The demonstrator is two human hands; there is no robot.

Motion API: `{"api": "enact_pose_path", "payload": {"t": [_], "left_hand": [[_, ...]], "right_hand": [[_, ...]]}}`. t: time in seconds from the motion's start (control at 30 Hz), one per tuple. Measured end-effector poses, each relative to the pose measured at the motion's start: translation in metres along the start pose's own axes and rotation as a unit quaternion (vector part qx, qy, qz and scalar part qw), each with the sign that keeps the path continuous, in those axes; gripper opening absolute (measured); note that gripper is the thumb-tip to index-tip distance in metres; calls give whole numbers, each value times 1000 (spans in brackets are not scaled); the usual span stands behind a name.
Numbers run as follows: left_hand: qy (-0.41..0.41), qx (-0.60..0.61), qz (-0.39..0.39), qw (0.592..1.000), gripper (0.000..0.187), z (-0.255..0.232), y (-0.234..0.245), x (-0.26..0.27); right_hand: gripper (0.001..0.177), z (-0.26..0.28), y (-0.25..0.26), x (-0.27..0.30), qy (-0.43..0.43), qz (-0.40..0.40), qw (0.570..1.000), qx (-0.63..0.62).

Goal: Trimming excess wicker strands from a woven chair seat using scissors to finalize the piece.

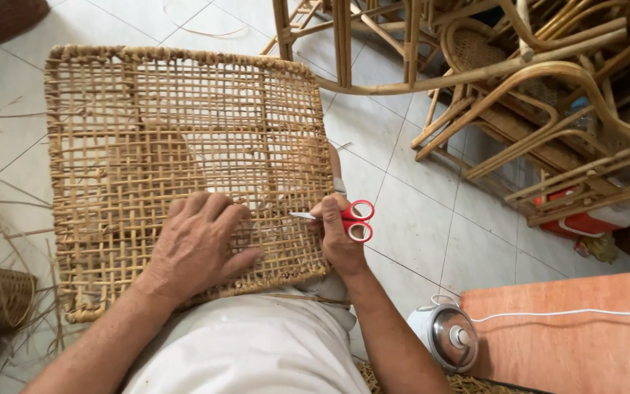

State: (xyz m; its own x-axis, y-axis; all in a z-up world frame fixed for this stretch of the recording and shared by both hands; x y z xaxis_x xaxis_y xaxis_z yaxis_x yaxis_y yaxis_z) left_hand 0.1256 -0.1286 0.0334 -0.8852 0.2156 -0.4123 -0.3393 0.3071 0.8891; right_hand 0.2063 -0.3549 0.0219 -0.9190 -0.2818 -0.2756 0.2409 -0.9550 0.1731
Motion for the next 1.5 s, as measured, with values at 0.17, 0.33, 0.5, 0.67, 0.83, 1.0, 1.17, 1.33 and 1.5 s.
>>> {"api": "enact_pose_path", "payload": {"t": [0.17,0.33,0.5,0.67,0.83,1.0,1.17,1.33,1.5], "left_hand": [[42,-18,-3,999,58,21,22,22],[36,-7,11,999,53,18,27,23],[43,20,39,998,51,18,21,18],[53,24,75,995,52,19,16,18],[59,20,79,995,48,19,14,18],[51,27,69,996,48,22,12,19],[49,28,70,996,46,23,7,21],[57,43,59,996,50,24,14,25],[102,23,32,994,64,48,25,46]], "right_hand": [[37,9,-10,-1,-22,20,1000,0],[29,35,-37,-8,31,83,996,25],[25,41,-59,-13,77,121,989,42],[24,43,-63,-10,87,129,986,64],[27,41,-62,-10,106,131,984,61],[27,31,-62,-10,106,124,985,56],[28,28,-60,-9,106,121,985,60],[28,38,-49,-11,62,95,993,30],[32,28,-59,-12,2,80,997,-18]]}}
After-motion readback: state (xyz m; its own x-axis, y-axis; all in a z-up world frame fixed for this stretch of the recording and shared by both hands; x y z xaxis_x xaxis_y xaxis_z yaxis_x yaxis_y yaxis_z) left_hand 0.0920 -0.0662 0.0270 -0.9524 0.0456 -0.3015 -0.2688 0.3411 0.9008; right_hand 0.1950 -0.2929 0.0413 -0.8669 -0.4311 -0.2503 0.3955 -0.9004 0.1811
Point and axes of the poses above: each hand's wrist, its own x-axis away from the middle knuckle, its own y-axis out of the back of the hand, z = x × y, the point moved 6 cm from there along -x, towards the middle knuckle, and after that the axes turned 5 degrees about z, right-handed, at the moved point
